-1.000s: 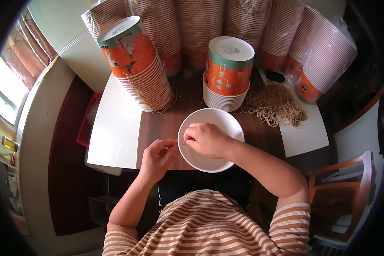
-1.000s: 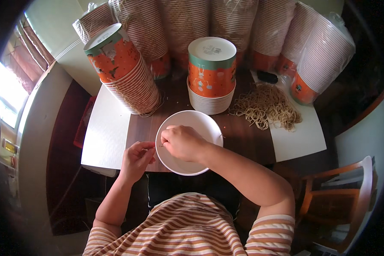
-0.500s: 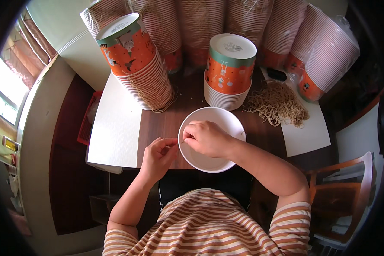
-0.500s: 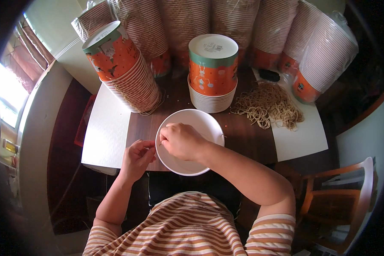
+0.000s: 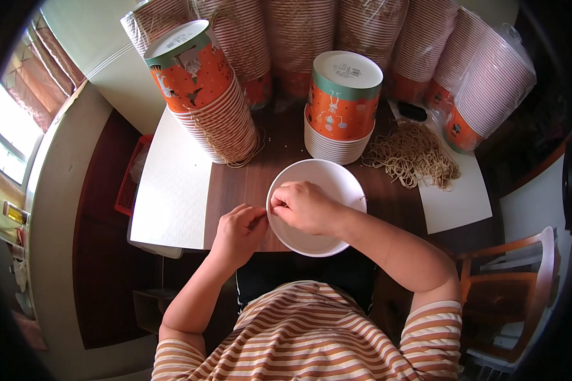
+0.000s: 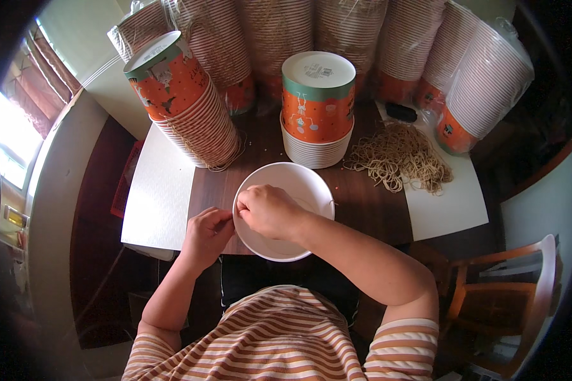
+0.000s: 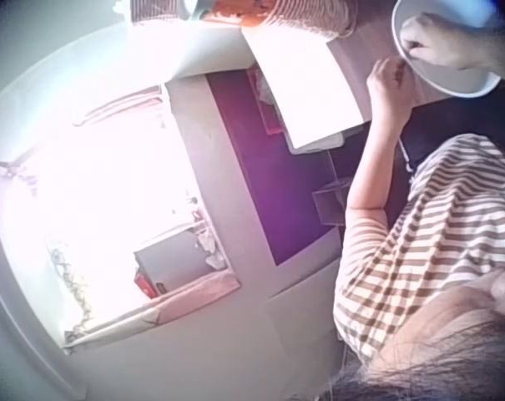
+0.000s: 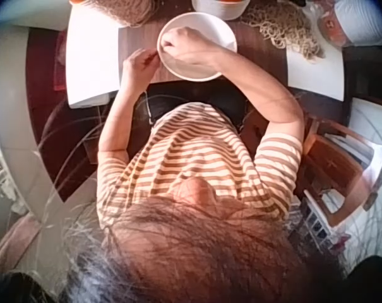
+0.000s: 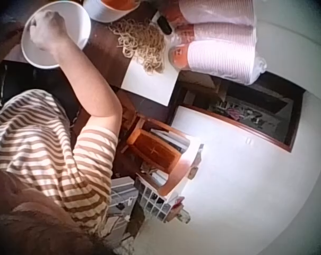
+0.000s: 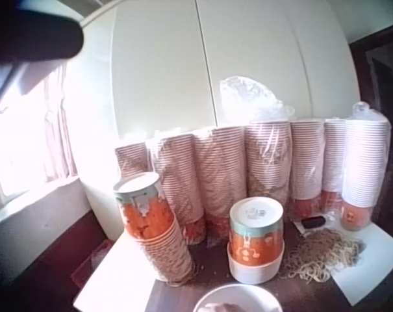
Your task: Secure stacks of paper cups by wrapping rubber bands around them for final packaging.
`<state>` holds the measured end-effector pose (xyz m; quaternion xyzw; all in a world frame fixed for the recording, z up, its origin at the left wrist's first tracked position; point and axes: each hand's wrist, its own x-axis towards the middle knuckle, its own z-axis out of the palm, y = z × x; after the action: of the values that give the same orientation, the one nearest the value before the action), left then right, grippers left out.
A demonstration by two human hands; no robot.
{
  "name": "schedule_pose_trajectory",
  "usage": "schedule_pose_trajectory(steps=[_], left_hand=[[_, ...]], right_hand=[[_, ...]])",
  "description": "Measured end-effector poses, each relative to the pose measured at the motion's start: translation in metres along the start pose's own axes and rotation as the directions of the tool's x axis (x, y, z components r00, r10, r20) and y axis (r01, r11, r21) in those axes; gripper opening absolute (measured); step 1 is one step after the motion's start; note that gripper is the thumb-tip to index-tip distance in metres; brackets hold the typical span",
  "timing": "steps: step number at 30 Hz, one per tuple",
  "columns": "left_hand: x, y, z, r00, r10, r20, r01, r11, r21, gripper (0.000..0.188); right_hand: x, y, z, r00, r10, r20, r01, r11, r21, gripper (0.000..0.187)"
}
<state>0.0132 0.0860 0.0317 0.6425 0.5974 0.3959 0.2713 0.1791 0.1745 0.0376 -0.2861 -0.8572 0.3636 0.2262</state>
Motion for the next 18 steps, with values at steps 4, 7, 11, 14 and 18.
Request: schedule_pose_trajectory(steps=[4, 7, 11, 14, 18], left_hand=[[-0.002, 0.000, -0.001, 0.999, 0.039, 0.017, -0.041, 0.993, 0.112, 0.013], [-0.008, 0.002, -0.004, 0.982, -0.156, 0.101, 0.158, 0.987, -0.006, 0.012], [-0.024, 0.005, -0.011, 0.938, -0.087, 0.336, 0.181, 0.948, -0.260, 0.007], [-0.030, 0.008, -0.018, 0.901, 0.182, 0.394, -0.063, 0.953, -0.295, 0.006], [-0.038, 0.006, -0.022, 0.913, 0.256, 0.318, -0.117, 0.910, -0.397, 0.005]], right_hand=[[0.000, -0.007, -0.006, 0.978, 0.141, 0.152, -0.157, 0.983, 0.095, 0.014], [-0.008, -0.021, -0.015, 0.930, 0.242, 0.276, -0.288, 0.947, 0.142, 0.031], [-0.034, -0.040, -0.029, 0.887, 0.203, 0.416, -0.205, 0.978, -0.041, 0.065], [-0.049, -0.043, -0.032, 0.903, 0.116, 0.413, -0.056, 0.986, -0.155, 0.057], [-0.057, -0.043, -0.047, 0.845, 0.176, 0.506, -0.107, 0.981, -0.163, 0.040]])
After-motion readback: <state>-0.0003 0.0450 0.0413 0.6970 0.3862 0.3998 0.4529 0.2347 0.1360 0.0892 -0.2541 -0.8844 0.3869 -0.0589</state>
